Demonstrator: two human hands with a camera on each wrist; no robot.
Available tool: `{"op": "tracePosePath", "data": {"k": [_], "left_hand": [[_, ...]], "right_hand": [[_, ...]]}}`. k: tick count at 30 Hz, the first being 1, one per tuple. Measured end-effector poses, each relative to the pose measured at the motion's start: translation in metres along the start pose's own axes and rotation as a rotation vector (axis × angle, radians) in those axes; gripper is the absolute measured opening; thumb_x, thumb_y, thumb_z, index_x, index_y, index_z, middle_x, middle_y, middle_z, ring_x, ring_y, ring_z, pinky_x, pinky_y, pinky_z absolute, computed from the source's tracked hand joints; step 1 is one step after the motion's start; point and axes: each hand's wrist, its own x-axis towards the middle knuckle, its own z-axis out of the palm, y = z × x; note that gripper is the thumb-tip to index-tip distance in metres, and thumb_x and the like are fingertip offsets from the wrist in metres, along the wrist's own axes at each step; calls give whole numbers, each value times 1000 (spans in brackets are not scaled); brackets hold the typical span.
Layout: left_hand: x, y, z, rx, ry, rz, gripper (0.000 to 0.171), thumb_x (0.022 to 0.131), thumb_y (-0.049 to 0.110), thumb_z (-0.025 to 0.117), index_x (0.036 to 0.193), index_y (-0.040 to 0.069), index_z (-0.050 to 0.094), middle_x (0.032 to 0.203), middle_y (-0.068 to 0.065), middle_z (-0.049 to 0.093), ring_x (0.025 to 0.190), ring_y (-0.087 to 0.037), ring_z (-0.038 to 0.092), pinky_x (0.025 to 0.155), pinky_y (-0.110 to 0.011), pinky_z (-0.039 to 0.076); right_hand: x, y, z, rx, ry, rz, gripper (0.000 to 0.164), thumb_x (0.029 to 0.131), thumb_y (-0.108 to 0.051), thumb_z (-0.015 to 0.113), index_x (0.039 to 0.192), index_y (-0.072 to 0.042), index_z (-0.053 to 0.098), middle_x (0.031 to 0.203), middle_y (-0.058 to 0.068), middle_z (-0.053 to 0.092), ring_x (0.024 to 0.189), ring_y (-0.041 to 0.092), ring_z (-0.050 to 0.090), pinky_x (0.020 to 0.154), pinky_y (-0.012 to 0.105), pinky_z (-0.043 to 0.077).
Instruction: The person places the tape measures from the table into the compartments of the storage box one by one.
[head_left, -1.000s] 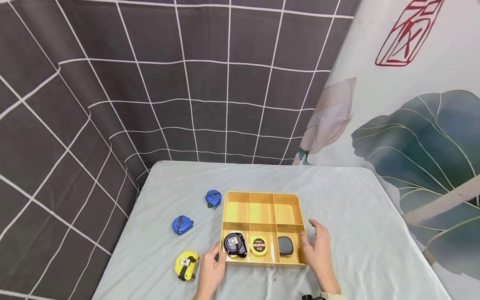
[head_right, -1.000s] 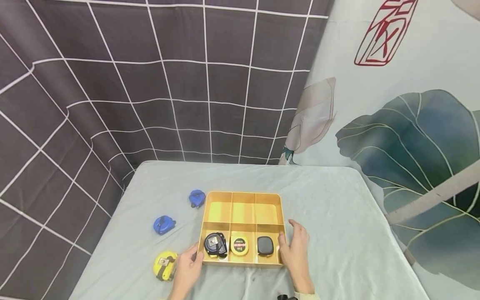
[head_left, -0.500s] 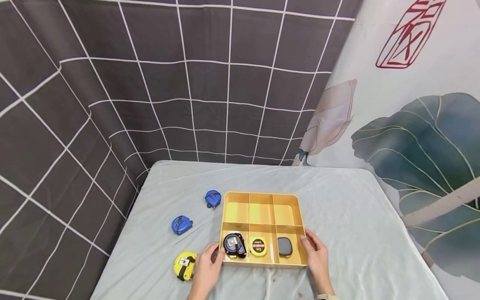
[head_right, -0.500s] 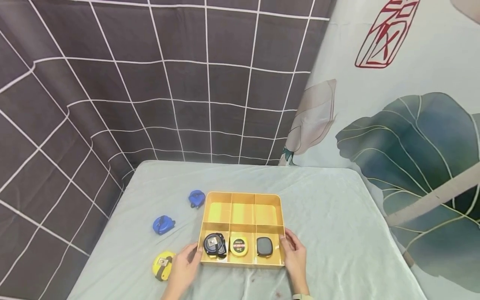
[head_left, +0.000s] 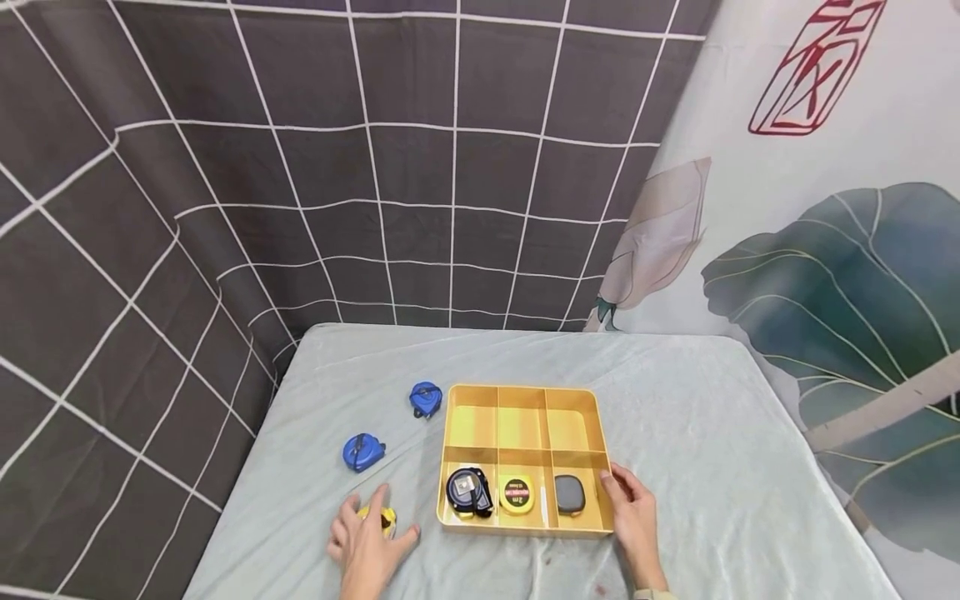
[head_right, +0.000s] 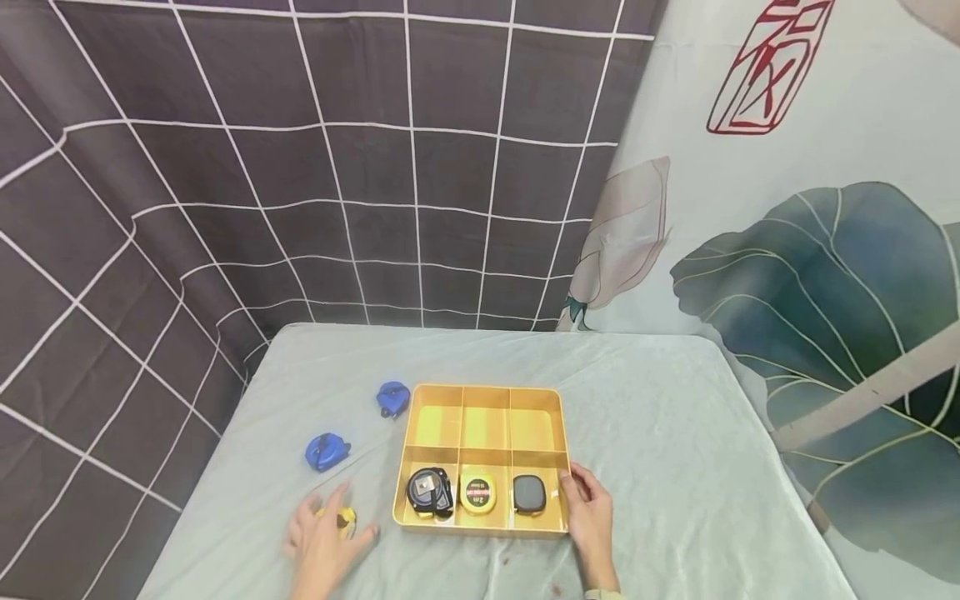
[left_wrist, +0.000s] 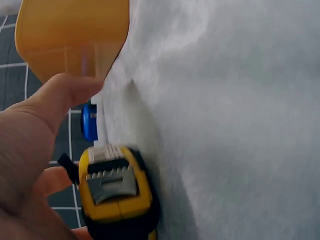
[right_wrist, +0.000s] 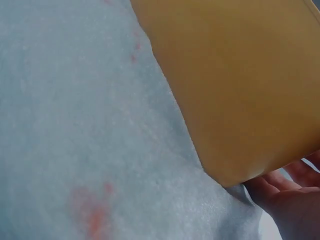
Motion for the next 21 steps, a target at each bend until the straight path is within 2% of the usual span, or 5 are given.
{"op": "tracePosePath", "data": {"k": [2,7,12,17,21], "left_hand": [[1,-2,-3,34,-93,-45,83,59,39,80,130,14,47,124,-31,26,107,-49,25,80,-62,24],[1,-2,-5,52,-167,-63,89,58,32,82,135,15,41,120,-34,26,105,-51,24,82,-62,26],[5,-1,-6,53,-180,-94,79,60,23,79,130,9,46,117,-33,28,101,-49,26,79,-59,29],[9,-4,-8,54,-127,-82,67,64,16,77,124,3,50,109,-30,40,95,-46,35,73,-51,36],[10,-6,-11,39,-101,-79,62,62,15,79,116,0,54,101,-26,48,90,-43,42,72,-48,39]], "right_hand": [[0,0,0,2,-5,3,36,89,-24,59,116,0,61,108,16,62,79,-7,53,69,8,42],[1,0,1,7,-11,3,37,90,-26,58,116,0,60,107,17,62,79,-6,53,70,9,42],[1,0,2,-19,-12,10,38,90,-28,57,115,0,61,105,15,63,78,-4,53,69,11,42],[2,1,2,-19,-10,14,39,90,-29,57,115,0,61,104,15,62,79,-5,53,70,10,41],[0,2,1,-27,-5,4,40,90,-31,57,114,0,61,105,15,63,79,-4,53,69,10,41]]}}
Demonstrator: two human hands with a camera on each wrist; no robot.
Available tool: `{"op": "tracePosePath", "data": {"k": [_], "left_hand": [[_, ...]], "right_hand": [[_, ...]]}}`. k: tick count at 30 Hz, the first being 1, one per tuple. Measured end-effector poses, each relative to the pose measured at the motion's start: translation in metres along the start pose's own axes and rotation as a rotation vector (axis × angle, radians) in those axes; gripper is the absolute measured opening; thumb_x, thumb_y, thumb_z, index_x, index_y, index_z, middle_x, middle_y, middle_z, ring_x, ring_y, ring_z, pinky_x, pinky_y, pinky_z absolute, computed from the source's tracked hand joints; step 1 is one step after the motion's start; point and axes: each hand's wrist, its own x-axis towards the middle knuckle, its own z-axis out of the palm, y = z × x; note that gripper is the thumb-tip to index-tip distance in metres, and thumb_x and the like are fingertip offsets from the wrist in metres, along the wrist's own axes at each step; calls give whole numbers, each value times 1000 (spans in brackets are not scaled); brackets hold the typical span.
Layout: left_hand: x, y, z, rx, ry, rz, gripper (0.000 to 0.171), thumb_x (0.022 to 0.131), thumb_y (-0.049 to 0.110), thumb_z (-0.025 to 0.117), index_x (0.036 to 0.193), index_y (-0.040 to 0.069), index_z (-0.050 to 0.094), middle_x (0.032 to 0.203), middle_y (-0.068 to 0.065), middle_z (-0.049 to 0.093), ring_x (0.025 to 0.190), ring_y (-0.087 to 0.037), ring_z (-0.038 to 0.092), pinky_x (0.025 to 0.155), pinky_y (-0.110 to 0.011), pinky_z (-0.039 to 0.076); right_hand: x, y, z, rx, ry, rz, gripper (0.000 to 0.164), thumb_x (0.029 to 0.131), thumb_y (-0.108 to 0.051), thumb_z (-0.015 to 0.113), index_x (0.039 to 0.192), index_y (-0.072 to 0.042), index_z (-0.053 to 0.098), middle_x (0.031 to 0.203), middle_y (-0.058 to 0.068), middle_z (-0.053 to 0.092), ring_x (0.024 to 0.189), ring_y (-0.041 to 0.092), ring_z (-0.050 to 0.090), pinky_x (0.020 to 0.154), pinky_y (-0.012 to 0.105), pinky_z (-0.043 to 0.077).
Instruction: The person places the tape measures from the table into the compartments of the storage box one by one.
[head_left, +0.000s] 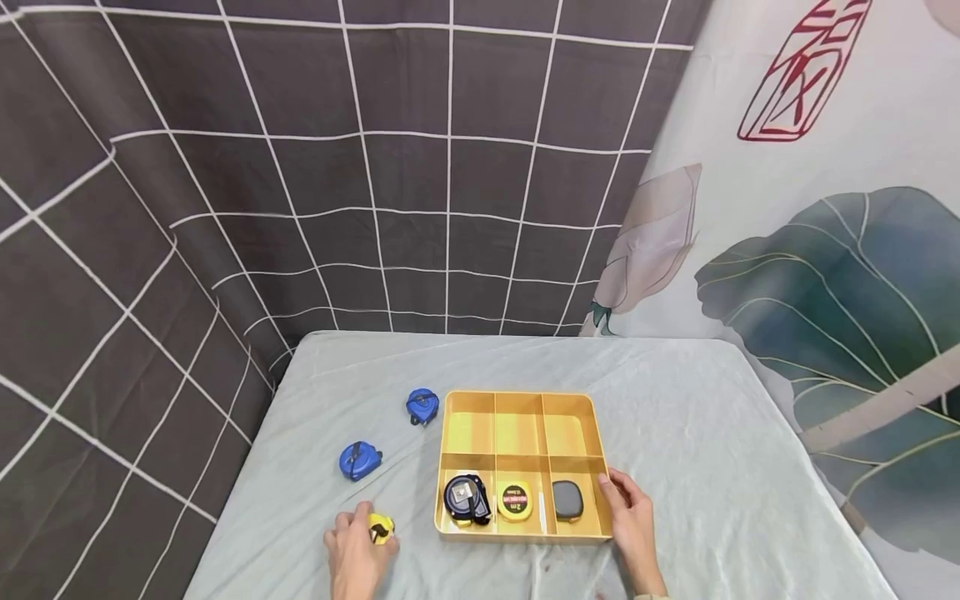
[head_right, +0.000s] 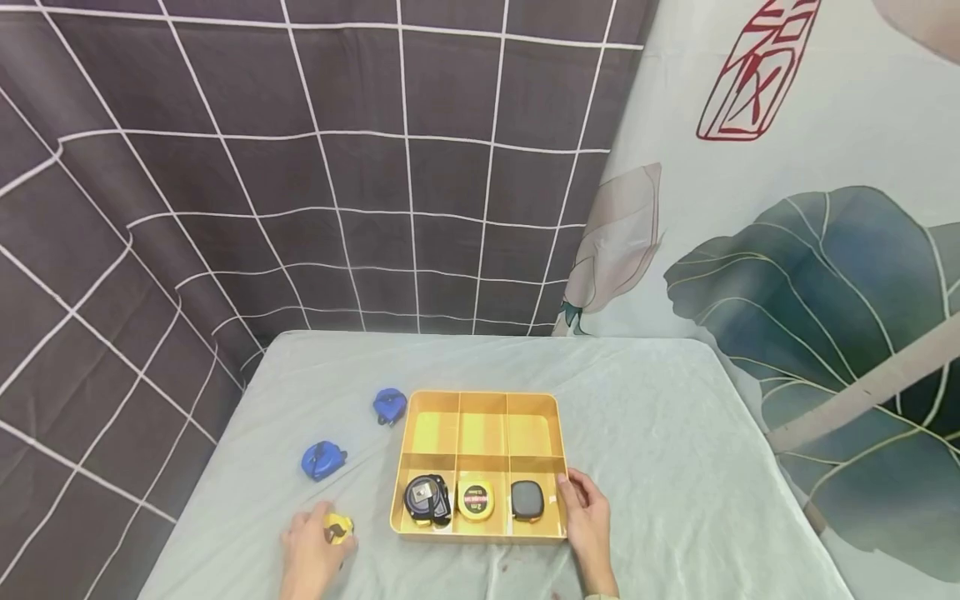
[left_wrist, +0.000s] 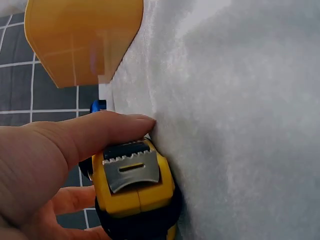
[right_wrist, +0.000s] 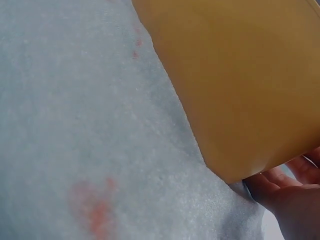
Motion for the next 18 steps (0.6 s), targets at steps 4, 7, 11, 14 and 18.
{"op": "tracePosePath", "data": {"k": [4,7,11,14,18], "left_hand": [[0,0,-3,-16,-21,-25,59,61,15,81,112,-3,57,98,-23,51,90,-41,44,73,-48,41],[2,2,-7,-23,-2,9,59,61,16,81,112,-4,58,98,-22,54,88,-40,46,72,-47,40],[7,17,-14,-45,86,113,57,61,18,80,110,-3,61,98,-20,57,86,-36,49,72,-45,39],[9,35,-21,-63,149,197,55,63,19,79,111,-3,62,99,-18,58,86,-34,49,72,-43,39],[11,62,-26,-87,201,280,56,65,24,77,113,0,62,103,-18,59,89,-34,49,74,-43,40]], "right_hand": [[-2,2,0,3,4,-9,38,90,-29,58,113,1,61,104,15,63,78,-5,53,68,10,41],[-3,2,0,16,11,-9,38,89,-28,58,113,1,61,103,15,63,78,-6,53,68,9,41],[0,0,0,28,28,-11,39,89,-30,59,113,1,62,104,16,63,78,-6,53,68,8,41],[1,0,1,39,44,-9,39,88,-31,60,111,0,63,104,15,63,78,-7,53,68,8,41],[1,1,1,50,52,-9,37,88,-29,61,110,1,63,103,14,64,78,-7,54,68,8,42]]}}
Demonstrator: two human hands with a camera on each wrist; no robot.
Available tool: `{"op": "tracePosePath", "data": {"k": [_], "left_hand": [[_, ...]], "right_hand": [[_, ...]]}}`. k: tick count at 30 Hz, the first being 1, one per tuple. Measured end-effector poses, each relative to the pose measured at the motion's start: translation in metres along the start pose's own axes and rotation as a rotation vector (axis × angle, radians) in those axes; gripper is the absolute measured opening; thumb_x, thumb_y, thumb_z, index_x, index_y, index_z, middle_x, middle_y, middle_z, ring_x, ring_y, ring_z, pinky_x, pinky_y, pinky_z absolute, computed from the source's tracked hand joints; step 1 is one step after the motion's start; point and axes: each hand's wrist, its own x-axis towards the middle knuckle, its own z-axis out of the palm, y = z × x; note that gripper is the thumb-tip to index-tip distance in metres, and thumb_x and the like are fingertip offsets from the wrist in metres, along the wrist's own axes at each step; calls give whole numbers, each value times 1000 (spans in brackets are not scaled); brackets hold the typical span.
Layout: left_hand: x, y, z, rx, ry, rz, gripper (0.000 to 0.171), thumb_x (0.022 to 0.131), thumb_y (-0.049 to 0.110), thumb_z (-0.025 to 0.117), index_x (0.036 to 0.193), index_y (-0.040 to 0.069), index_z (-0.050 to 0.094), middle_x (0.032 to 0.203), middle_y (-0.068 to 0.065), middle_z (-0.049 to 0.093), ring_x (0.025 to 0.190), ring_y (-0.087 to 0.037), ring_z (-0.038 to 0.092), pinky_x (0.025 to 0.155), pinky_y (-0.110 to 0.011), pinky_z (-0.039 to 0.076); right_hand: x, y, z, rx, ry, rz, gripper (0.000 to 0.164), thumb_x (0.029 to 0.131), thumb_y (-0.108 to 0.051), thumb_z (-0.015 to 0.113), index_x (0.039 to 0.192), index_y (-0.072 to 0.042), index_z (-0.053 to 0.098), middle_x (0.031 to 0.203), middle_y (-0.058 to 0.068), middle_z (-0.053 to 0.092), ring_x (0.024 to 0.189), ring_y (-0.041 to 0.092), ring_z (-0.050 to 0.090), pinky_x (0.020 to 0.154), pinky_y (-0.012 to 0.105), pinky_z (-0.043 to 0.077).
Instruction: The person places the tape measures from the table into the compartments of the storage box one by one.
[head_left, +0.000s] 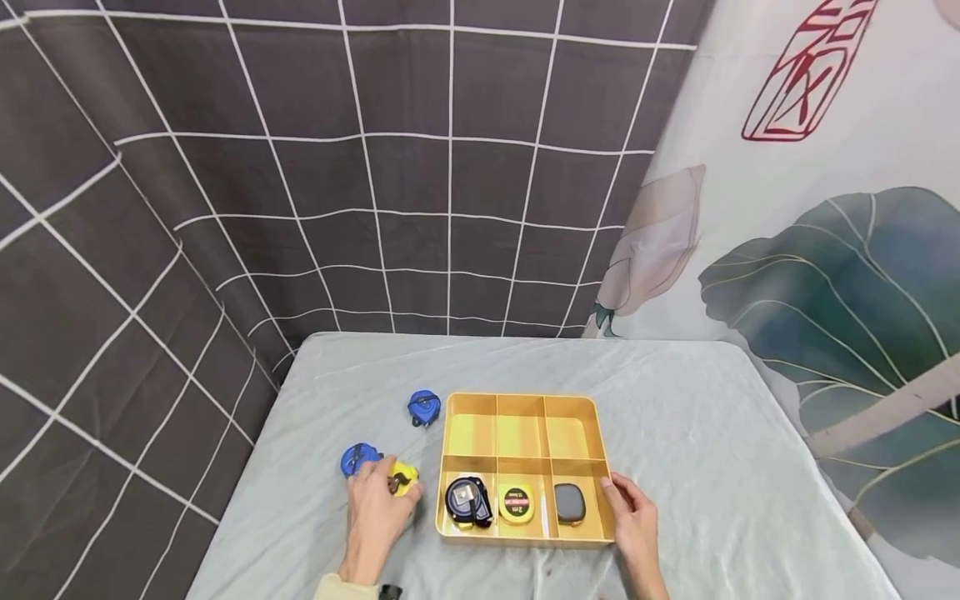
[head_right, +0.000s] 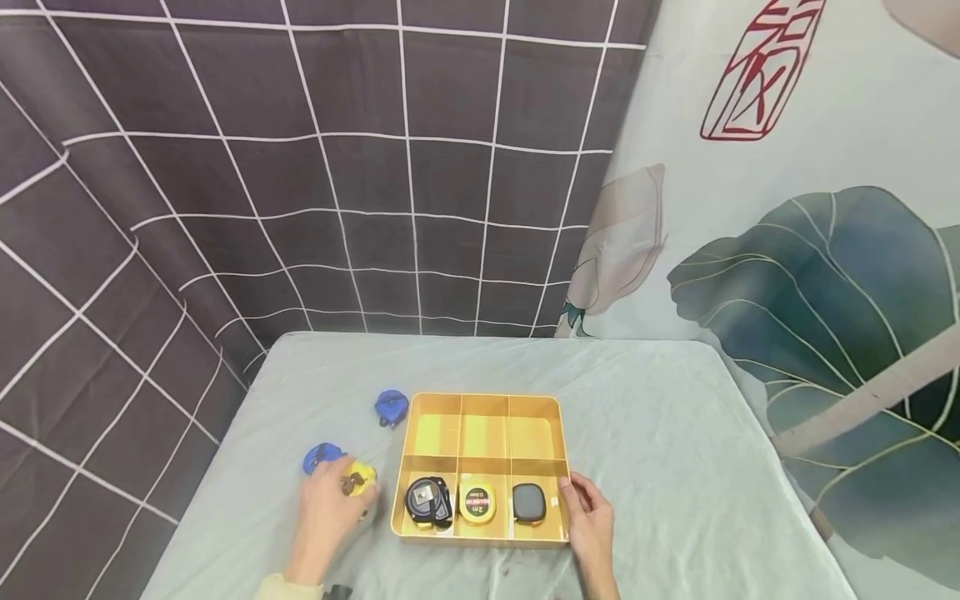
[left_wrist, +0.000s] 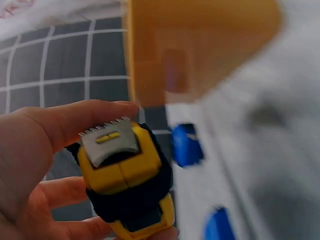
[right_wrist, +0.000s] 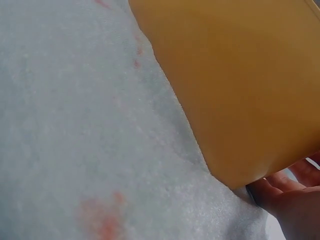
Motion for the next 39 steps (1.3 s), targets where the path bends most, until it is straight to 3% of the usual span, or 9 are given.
{"op": "tracePosePath", "data": {"k": [6,12,21,26,31,39], "left_hand": [[15,42,11,-61,-14,70,59,67,28,75,120,5,59,112,-14,58,97,-30,47,81,-42,42],[28,87,33,-114,-85,153,59,70,25,76,122,5,57,117,-14,56,101,-28,46,82,-40,45],[41,149,71,-86,-176,288,55,74,27,72,124,9,57,119,-11,54,102,-25,45,76,-35,47],[45,173,89,20,-164,446,50,77,32,70,122,13,58,120,-8,54,107,-25,46,82,-33,46],[49,192,108,136,-178,584,48,76,35,71,119,16,59,119,-6,55,105,-24,47,79,-27,46],[53,198,130,90,-399,705,49,73,27,75,118,16,60,113,1,55,97,-15,43,79,-20,40]], "right_hand": [[0,0,-1,43,10,-2,36,87,-27,62,109,2,64,97,10,65,77,-6,55,69,9,43],[1,-2,-3,63,7,29,40,86,-29,63,111,2,63,91,-3,64,77,-8,56,69,8,44],[5,-2,-9,51,10,14,40,85,-31,63,110,1,63,87,-13,62,78,-8,56,70,8,43],[3,-1,-8,75,-3,12,39,86,-28,64,110,3,63,80,-21,59,77,-7,56,69,8,43],[2,0,-7,78,-1,10,39,86,-28,63,110,3,63,83,-14,61,77,-6,56,69,9,44],[0,1,-1,83,-33,24,40,87,-27,61,113,3,61,98,7,65,79,-5,56,70,11,44]]}}
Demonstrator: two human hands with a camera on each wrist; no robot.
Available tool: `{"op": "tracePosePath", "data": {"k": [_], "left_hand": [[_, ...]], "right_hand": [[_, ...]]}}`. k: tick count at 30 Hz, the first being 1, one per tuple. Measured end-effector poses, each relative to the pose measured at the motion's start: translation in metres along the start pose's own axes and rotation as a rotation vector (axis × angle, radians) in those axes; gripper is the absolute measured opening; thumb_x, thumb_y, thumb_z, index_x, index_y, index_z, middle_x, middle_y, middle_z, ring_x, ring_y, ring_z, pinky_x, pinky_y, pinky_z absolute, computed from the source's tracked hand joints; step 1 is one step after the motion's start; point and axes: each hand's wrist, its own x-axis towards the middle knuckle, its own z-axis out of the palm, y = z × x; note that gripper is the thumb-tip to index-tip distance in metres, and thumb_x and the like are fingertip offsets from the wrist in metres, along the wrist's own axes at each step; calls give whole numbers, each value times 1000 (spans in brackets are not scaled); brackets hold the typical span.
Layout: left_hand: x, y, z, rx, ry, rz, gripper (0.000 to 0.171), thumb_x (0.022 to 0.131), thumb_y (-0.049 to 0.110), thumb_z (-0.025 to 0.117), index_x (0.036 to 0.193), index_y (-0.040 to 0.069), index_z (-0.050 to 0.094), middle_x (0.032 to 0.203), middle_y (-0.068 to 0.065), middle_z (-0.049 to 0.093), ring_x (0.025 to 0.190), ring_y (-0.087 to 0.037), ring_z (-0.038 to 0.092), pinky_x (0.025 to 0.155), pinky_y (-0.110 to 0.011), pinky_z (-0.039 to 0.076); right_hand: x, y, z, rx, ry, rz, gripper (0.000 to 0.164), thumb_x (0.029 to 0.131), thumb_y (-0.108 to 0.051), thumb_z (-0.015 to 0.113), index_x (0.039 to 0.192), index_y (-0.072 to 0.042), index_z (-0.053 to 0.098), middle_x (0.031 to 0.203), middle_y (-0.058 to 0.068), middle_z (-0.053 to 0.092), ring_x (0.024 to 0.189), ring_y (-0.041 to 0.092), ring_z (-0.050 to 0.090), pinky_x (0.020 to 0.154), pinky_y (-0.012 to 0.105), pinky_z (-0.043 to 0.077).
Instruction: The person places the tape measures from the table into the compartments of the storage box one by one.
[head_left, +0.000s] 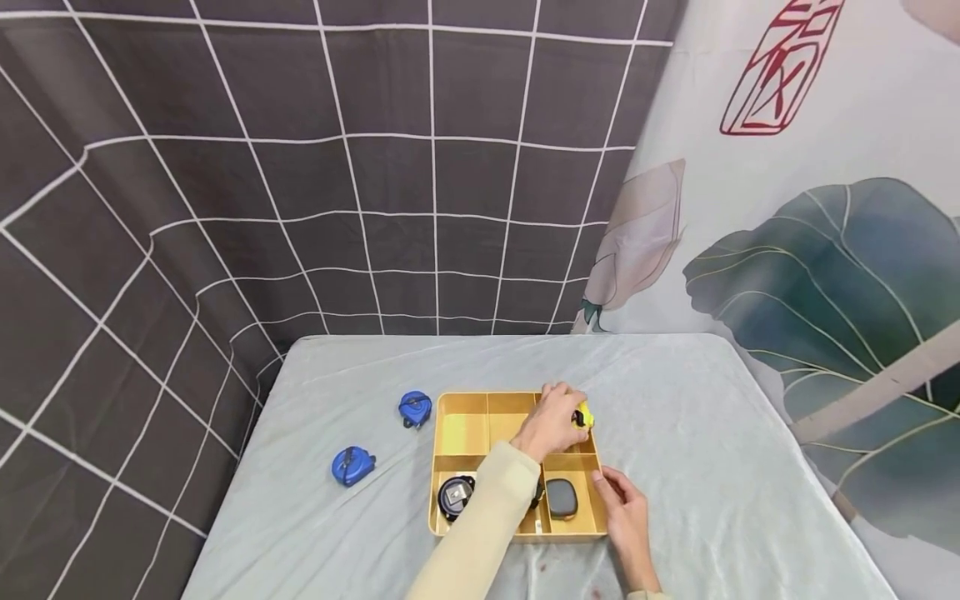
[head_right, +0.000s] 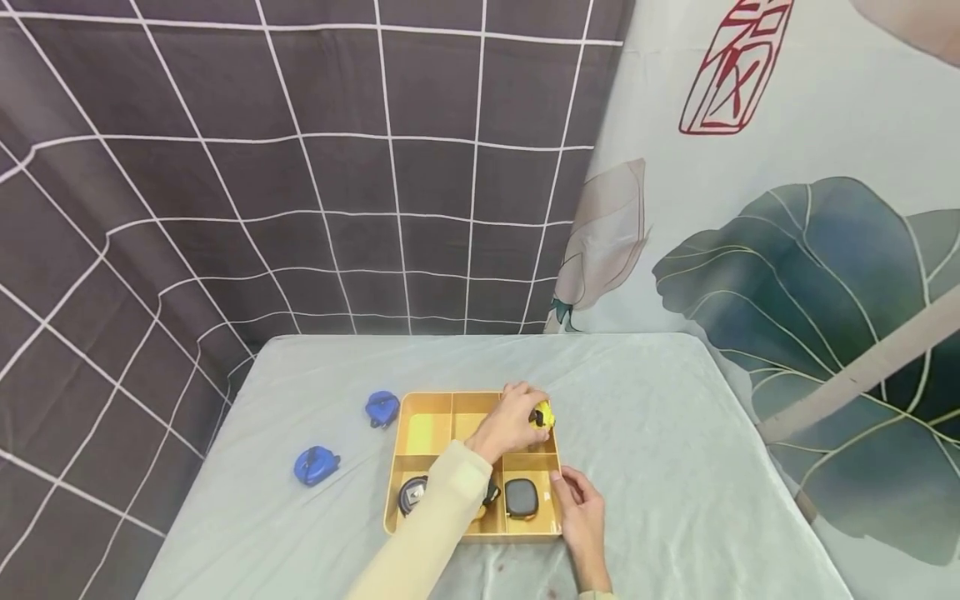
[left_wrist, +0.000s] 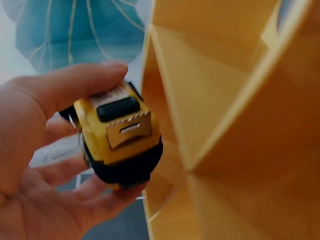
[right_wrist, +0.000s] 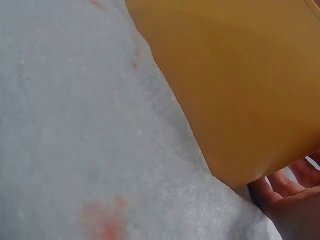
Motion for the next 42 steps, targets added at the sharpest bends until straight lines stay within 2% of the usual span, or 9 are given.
{"op": "tracePosePath", "data": {"k": [3,6,13,17,22,25,28,35,42], "left_hand": [[2,-2,7,22,-56,14,50,72,25,76,118,17,60,115,1,54,100,-15,42,80,-21,40],[3,-3,14,63,-84,6,47,71,24,77,115,18,62,112,2,55,100,-15,44,79,-22,41],[4,-3,28,183,-121,6,29,73,26,77,100,20,66,93,7,60,90,-11,48,77,-25,31],[5,0,33,227,-152,-3,25,73,23,77,95,19,66,88,6,61,87,-11,51,78,-28,32],[9,1,35,196,-224,-50,20,74,10,75,91,16,66,88,0,59,89,-14,51,77,-28,37],[13,1,35,159,-269,-103,20,74,3,72,89,15,66,94,-5,59,89,-18,49,65,-26,41],[16,1,34,127,-306,-143,21,74,0,70,89,13,65,100,-9,58,86,-20,46,54,-24,39],[20,0,33,152,-382,-123,18,75,-2,68,83,13,63,86,-2,60,74,-14,47,63,-24,34],[19,-1,33,151,-382,-103,16,74,-2,68,78,12,62,79,-2,59,73,-13,49,59,-23,37]], "right_hand": [[0,0,1,-10,-20,-1,40,88,-28,61,114,3,60,101,11,64,80,-5,56,71,11,44],[0,0,1,-34,-24,-16,40,88,-29,60,113,2,61,102,13,64,80,-4,56,70,11,44],[0,4,0,-60,4,-61,35,88,-27,60,108,1,63,97,11,65,77,-3,56,67,12,44],[-2,6,-1,-40,6,-86,31,88,-22,61,106,3,64,92,7,66,76,-2,57,67,13,45],[-3,7,-3,-35,16,-94,29,87,-21,62,105,2,64,92,9,66,75,-2,56,67,12,45],[-3,5,-3,-30,-7,-105,32,88,-22,61,107,4,63,97,16,65,77,-2,56,68,12,44],[-2,3,-3,-23,-22,-108,34,89,-21,60,109,6,61,99,19,64,77,-2,56,69,12,44],[-2,2,-3,-51,-12,-108,32,88,-20,61,108,5,63,96,16,65,74,-1,55,67,13,44],[-2,2,-3,-53,-6,-109,32,88,-20,61,107,4,63,96,16,65,74,-1,55,66,13,44]]}}
